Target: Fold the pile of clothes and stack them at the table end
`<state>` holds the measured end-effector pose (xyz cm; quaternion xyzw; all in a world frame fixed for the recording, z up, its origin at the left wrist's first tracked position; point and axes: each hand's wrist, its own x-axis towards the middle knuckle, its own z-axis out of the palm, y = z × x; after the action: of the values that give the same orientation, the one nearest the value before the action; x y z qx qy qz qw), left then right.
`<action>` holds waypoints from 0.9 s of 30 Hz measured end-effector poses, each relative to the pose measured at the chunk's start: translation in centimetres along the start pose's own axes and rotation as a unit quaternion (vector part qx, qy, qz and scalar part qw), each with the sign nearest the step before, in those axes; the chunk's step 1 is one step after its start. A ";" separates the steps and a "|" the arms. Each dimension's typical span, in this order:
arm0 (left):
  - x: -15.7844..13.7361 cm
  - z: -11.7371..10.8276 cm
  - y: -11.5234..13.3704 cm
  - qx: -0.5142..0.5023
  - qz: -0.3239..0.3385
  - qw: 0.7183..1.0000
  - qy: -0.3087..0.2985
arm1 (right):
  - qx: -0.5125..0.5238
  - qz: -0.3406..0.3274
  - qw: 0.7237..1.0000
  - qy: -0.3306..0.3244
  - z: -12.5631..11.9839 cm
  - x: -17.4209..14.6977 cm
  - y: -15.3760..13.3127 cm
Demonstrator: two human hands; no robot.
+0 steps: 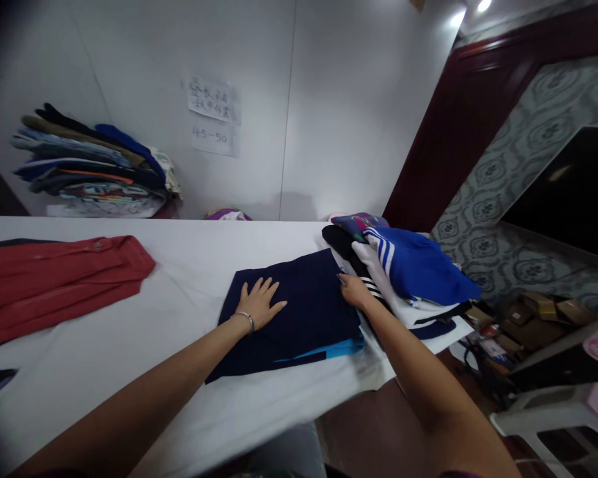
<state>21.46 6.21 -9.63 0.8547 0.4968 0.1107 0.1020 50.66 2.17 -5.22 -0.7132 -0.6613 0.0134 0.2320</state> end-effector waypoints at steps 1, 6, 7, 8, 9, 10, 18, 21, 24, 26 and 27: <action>0.0 -0.1 0.1 -0.006 -0.001 1.000 -0.004 | 0.011 0.006 1.000 -0.004 -0.4 0.0 -0.3; 0.0 -1.9 -1.3 -0.099 -0.026 0.993 0.061 | 0.100 -0.025 0.994 0.043 -0.6 -1.3 -3.1; -0.1 -2.3 -2.1 -0.124 -0.048 0.986 0.099 | 0.103 -0.011 0.994 0.036 0.0 -1.8 -3.4; -0.2 -2.7 -3.0 -0.158 -0.085 0.975 0.132 | 0.098 0.016 0.995 0.013 0.7 -2.3 -3.4; -0.3 -2.9 -4.0 -0.199 -0.133 0.959 0.150 | 0.092 0.051 0.994 -0.015 1.5 -2.8 -3.3; -0.5 -3.0 -4.9 -0.242 -0.184 0.940 0.153 | 0.087 0.083 0.992 -0.040 2.4 -3.3 -2.9; -1.0 -3.5 -6.0 -0.417 -0.275 0.864 0.062 | 0.183 0.119 0.975 -0.045 4.7 -3.0 -1.3; -1.0 -5.8 -7.5 -0.432 -0.281 0.851 0.103 | 0.253 0.087 0.962 -0.049 4.9 -2.8 -3.8; -1.6 -8.2 -11.2 -0.390 -0.293 0.860 0.149 | 0.289 0.038 0.955 -0.052 6.5 -3.1 -7.4; -2.4 -8.7 -13.9 -0.345 -0.309 0.874 0.148 | 0.294 0.009 0.955 -0.046 8.0 -3.4 -9.6; -3.0 -8.6 -15.1 -0.332 -0.318 0.877 0.137 | 0.284 0.004 0.958 -0.048 8.7 -3.5 -10.4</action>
<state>5.05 11.48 -5.93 0.5429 0.6851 0.3464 0.3405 37.67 1.71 -10.40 -0.6192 -0.6377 0.2355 0.3929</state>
